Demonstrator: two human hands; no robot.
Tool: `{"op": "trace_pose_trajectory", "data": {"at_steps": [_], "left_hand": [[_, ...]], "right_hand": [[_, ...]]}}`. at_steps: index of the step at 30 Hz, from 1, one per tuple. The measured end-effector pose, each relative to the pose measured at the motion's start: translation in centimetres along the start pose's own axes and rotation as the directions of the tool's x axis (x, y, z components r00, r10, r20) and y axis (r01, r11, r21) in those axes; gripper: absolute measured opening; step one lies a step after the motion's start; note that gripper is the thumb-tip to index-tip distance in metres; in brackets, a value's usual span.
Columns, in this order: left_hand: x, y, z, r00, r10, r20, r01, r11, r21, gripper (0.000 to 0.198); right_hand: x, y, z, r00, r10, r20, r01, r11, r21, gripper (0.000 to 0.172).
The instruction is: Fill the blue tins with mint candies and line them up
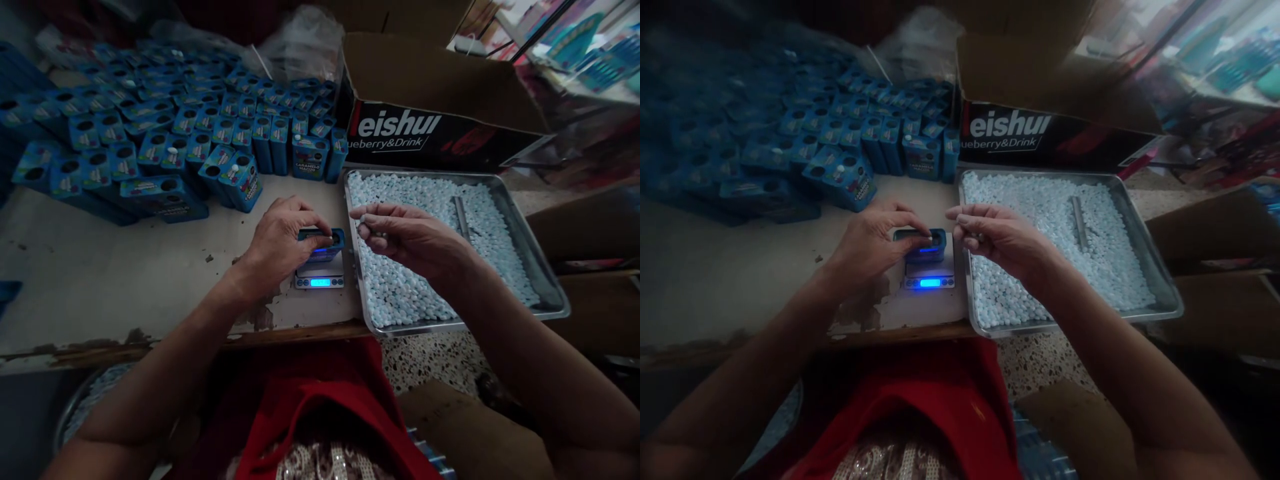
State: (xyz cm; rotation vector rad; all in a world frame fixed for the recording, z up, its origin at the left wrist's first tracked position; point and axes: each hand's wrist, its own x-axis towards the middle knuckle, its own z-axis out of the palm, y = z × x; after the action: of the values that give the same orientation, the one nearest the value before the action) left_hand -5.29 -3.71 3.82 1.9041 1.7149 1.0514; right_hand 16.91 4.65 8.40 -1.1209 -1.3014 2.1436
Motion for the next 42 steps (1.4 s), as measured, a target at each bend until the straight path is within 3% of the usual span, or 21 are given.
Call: {"op": "trace_pose_trajectory", "data": {"at_steps": [4,6,8,9,11,13,15,17,19,23,25,27,30,32,33,36,39,42], "left_hand": [[0.8,0.8,0.4,0.997,0.070,0.035,-0.069,0.997,-0.024,0.005],[1.1,1.0,0.4,0.993,0.114,-0.011,-0.114,0.993,-0.035,0.002],[1.3,1.2,0.3,0.986,0.161,-0.036,-0.160,0.987,0.013,0.020],[1.2,1.3,0.2,0.983,0.184,0.001,-0.184,0.981,0.061,0.036],[0.7,1.8,0.1,0.964,0.191,0.186,-0.222,0.961,0.164,0.055],[-0.2,2.0,-0.5,0.922,0.133,0.363,-0.227,0.946,0.230,0.046],[-1.4,1.3,-2.3,0.921,0.070,0.384,-0.182,0.948,0.262,0.038],[-3.0,-0.8,-6.2,0.966,-0.003,0.258,-0.076,0.952,0.296,0.039],[-5.3,-3.9,-12.1,0.989,-0.112,0.092,0.075,0.938,0.339,0.044],[-10.7,-11.5,-26.0,0.943,-0.332,-0.023,0.305,0.838,0.453,0.045],[-13.0,-14.8,-31.3,0.904,-0.428,-0.007,0.380,0.794,0.475,0.047],[-14.9,-17.4,-34.5,0.893,-0.449,0.033,0.380,0.792,0.478,0.051],[-17.3,-20.0,-35.9,0.906,-0.421,0.046,0.347,0.801,0.487,0.050],[-19.0,-21.6,-35.3,0.936,-0.347,0.054,0.264,0.797,0.544,0.044],[-19.8,-22.4,-34.7,0.953,-0.302,0.038,0.219,0.769,0.601,0.042],[-21.7,-24.6,-32.6,0.980,-0.187,-0.072,0.170,0.582,0.795,0.041],[-22.5,-25.9,-31.5,0.985,-0.143,-0.101,0.158,0.477,0.865,0.038],[-22.4,-25.9,-31.6,0.988,-0.124,-0.088,0.139,0.508,0.850,0.040]], "right_hand": [[-0.6,-0.1,-0.2,1.000,-0.021,-0.014,0.020,0.999,-0.051,0.016],[-0.5,-0.1,-0.3,0.999,-0.023,-0.030,0.022,0.999,-0.027,0.015],[-0.3,-0.1,-0.5,0.998,-0.026,-0.052,0.026,1.000,0.007,0.015],[-0.2,-0.1,-0.6,0.997,-0.032,-0.068,0.033,0.999,0.017,0.014],[0.0,0.0,-0.6,0.993,-0.036,-0.112,0.040,0.999,0.031,0.011],[0.3,0.1,-0.3,0.988,-0.016,-0.153,0.024,0.998,0.053,0.014],[0.7,0.2,0.1,0.988,0.021,-0.154,-0.007,0.996,0.088,0.025],[1.5,0.5,0.5,0.996,0.043,-0.076,-0.037,0.997,0.074,0.021],[2.6,1.1,1.0,0.998,0.066,0.009,-0.066,0.998,0.003,0.008],[4.5,2.8,3.2,0.987,0.138,0.084,-0.128,0.986,-0.106,0.032],[5.3,3.2,5.0,0.986,0.139,0.091,-0.129,0.985,-0.116,0.045],[6.2,3.2,7.1,0.991,0.063,0.119,-0.047,0.990,-0.134,0.050],[8.4,2.5,10.0,0.975,-0.108,0.196,0.156,0.957,-0.246,0.048],[10.3,1.8,11.3,0.955,-0.249,0.161,0.296,0.839,-0.456,0.043],[11.3,1.4,11.7,0.927,-0.347,0.145,0.362,0.721,-0.591,0.037],[14.1,0.4,12.2,0.826,-0.517,0.223,0.373,0.205,-0.905,0.031],[16.4,-0.6,12.7,0.842,-0.432,0.323,0.260,-0.200,-0.945,0.046],[18.3,-1.5,13.6,0.895,-0.284,0.343,0.209,-0.412,-0.887,0.044]]}}
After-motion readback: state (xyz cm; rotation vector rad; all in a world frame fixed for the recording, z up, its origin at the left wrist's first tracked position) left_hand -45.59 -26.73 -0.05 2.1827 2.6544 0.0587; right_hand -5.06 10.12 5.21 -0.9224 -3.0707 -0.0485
